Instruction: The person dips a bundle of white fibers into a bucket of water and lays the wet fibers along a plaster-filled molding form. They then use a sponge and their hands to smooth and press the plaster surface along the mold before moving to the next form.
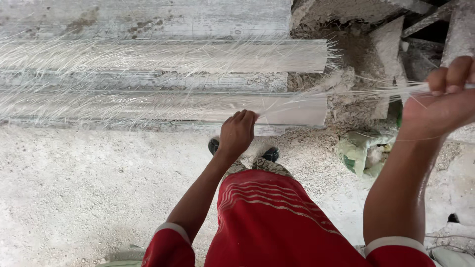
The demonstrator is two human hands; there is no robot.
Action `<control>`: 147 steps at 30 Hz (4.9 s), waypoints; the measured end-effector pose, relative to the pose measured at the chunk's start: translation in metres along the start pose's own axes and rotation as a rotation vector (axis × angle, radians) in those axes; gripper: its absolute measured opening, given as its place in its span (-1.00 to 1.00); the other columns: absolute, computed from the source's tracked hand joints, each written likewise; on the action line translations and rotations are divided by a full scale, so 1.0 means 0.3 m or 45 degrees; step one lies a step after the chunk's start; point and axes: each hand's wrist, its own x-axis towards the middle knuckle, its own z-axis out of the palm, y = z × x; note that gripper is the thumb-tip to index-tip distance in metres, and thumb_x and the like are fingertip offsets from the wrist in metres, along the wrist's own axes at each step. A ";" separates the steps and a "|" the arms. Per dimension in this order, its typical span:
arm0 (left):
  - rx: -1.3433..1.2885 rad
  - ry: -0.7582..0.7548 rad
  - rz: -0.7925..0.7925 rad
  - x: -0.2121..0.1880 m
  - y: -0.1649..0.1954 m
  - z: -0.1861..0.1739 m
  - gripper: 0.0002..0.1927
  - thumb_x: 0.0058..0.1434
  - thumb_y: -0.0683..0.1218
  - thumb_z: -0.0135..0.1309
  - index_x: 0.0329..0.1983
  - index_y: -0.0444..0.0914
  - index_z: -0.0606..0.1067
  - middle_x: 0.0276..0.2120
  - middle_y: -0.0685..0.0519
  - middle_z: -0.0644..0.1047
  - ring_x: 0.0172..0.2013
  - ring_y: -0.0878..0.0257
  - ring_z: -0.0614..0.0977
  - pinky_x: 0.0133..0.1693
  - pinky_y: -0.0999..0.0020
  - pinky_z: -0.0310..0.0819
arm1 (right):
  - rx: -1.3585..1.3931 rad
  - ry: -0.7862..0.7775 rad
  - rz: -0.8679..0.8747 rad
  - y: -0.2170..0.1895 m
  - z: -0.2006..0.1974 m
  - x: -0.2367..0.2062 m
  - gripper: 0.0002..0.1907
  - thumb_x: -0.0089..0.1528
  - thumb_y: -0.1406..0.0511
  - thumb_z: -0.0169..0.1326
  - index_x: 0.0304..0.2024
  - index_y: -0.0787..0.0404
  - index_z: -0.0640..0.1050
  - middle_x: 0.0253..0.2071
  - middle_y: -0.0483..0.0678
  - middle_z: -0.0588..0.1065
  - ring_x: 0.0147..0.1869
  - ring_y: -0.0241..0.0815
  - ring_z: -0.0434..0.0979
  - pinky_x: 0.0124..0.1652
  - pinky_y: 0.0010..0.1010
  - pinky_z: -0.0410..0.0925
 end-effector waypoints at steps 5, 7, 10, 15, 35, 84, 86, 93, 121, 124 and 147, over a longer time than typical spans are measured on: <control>0.226 -0.125 -0.269 -0.016 -0.107 0.080 -0.72 0.51 -0.02 -0.17 -0.19 -0.20 0.53 -0.40 0.01 0.57 -0.40 0.15 0.57 -0.28 0.12 0.47 | -0.024 -0.092 -0.066 -0.028 -0.097 -0.042 -0.53 0.64 0.06 -0.33 -0.35 0.07 0.22 -0.51 -0.17 0.04 -0.48 -0.35 -0.04 -0.49 -0.46 -0.05; 0.316 -0.082 -0.257 -0.049 -0.148 0.052 -0.71 0.50 -0.01 -0.18 -0.19 -0.17 0.54 -0.39 0.02 0.58 -0.39 0.15 0.57 -0.22 0.07 0.46 | -0.016 -0.033 -0.058 -0.046 -0.057 -0.077 -0.58 0.63 0.04 -0.33 -0.24 0.10 0.30 -0.49 -0.15 0.05 -0.49 -0.35 -0.02 -0.52 -0.46 -0.04; 0.426 -0.192 -0.439 -0.079 -0.199 -0.008 -0.68 0.52 0.06 -0.17 -0.21 -0.15 0.54 -0.33 0.04 0.60 -0.35 0.15 0.57 -0.11 0.02 0.45 | -0.080 0.062 0.006 -0.046 0.046 -0.135 -0.66 0.53 0.08 -0.28 0.08 0.13 0.41 -0.46 -0.15 0.09 -0.58 -0.42 -0.03 -0.59 -0.51 -0.04; 0.715 -0.340 -0.643 -0.069 -0.252 -0.094 -0.69 0.47 0.08 -0.15 -0.16 -0.10 0.57 0.14 -0.15 0.50 0.15 -0.10 0.49 0.10 -0.27 0.29 | 0.193 -0.096 0.201 0.008 0.147 -0.196 -0.65 0.57 0.06 -0.28 0.19 0.08 0.41 -0.55 -0.21 0.07 -0.63 -0.49 -0.04 -0.64 -0.56 -0.04; -0.200 -0.140 0.082 0.145 0.309 0.220 -0.91 0.38 -0.23 -0.03 -0.12 -0.30 0.48 -0.30 -0.01 0.60 -0.47 0.14 0.64 -0.52 0.24 0.51 | 0.056 0.132 -0.075 -0.076 -0.310 0.020 -0.67 0.61 0.07 -0.13 0.03 0.20 0.43 -0.41 -0.11 0.17 -0.49 -0.33 0.04 -0.49 -0.42 0.06; -0.305 -0.180 0.348 0.109 0.384 0.316 -0.86 0.44 -0.19 0.01 -0.07 -0.33 0.57 -0.25 -0.04 0.55 -0.30 0.21 0.60 -0.30 0.38 0.64 | 0.094 0.040 0.447 0.081 0.091 -0.437 -0.63 0.44 0.03 -0.14 0.04 0.13 0.48 0.06 -0.05 0.54 0.23 -0.16 0.50 0.22 -0.20 0.32; -0.092 -0.227 0.340 0.131 0.290 0.355 -0.87 0.42 -0.20 0.02 -0.12 -0.32 0.58 -0.27 -0.05 0.55 -0.30 0.20 0.59 -0.29 0.33 0.62 | 0.146 0.184 0.411 0.067 -0.033 -0.338 -0.72 0.44 0.12 -0.05 0.01 0.15 0.50 -0.04 0.00 0.56 0.11 -0.11 0.58 0.11 -0.18 0.43; 0.492 -0.371 0.105 0.123 0.170 0.409 -0.84 0.19 -0.21 0.12 -0.17 -0.33 0.53 -0.19 -0.08 0.48 -0.13 0.04 0.56 -0.13 0.05 0.49 | 0.108 0.454 0.133 -0.041 -0.362 -0.116 -0.79 0.50 0.20 -0.02 -0.04 0.19 0.54 -0.46 -0.20 0.37 -0.45 -0.36 0.29 -0.42 -0.46 0.30; 0.675 -0.082 -0.542 -0.074 -0.486 -0.234 -0.52 0.22 -0.25 0.01 0.24 -0.28 0.37 0.35 -0.32 0.21 0.34 -0.22 0.24 0.28 -0.32 0.07 | 0.055 -0.424 0.475 0.075 0.694 -0.194 -0.60 0.53 -0.02 -0.03 0.05 0.18 0.46 -0.26 -0.09 0.37 -0.19 -0.16 0.40 -0.12 -0.26 0.38; 0.757 -0.075 -0.642 -0.107 -0.578 -0.356 -0.23 0.10 -0.28 -0.04 0.45 -0.28 0.16 0.44 -0.38 0.01 0.41 -0.32 0.04 0.28 -0.40 -0.13 | 0.030 -0.607 0.338 0.075 0.907 -0.236 -0.56 0.56 -0.05 -0.07 -0.06 0.18 0.41 -0.42 -0.10 0.28 -0.41 -0.24 0.26 -0.30 -0.37 0.26; -0.001 0.630 -1.447 -1.326 -1.374 -1.470 -0.46 0.35 0.01 0.03 0.33 -0.30 0.31 0.39 -0.41 0.13 0.26 -0.37 0.33 0.14 -0.26 0.34 | -1.514 -2.426 0.490 1.031 3.058 -1.569 -0.71 0.33 0.29 0.02 0.05 0.26 0.56 -0.06 0.07 0.63 -0.10 -0.10 0.65 -0.28 -0.21 0.59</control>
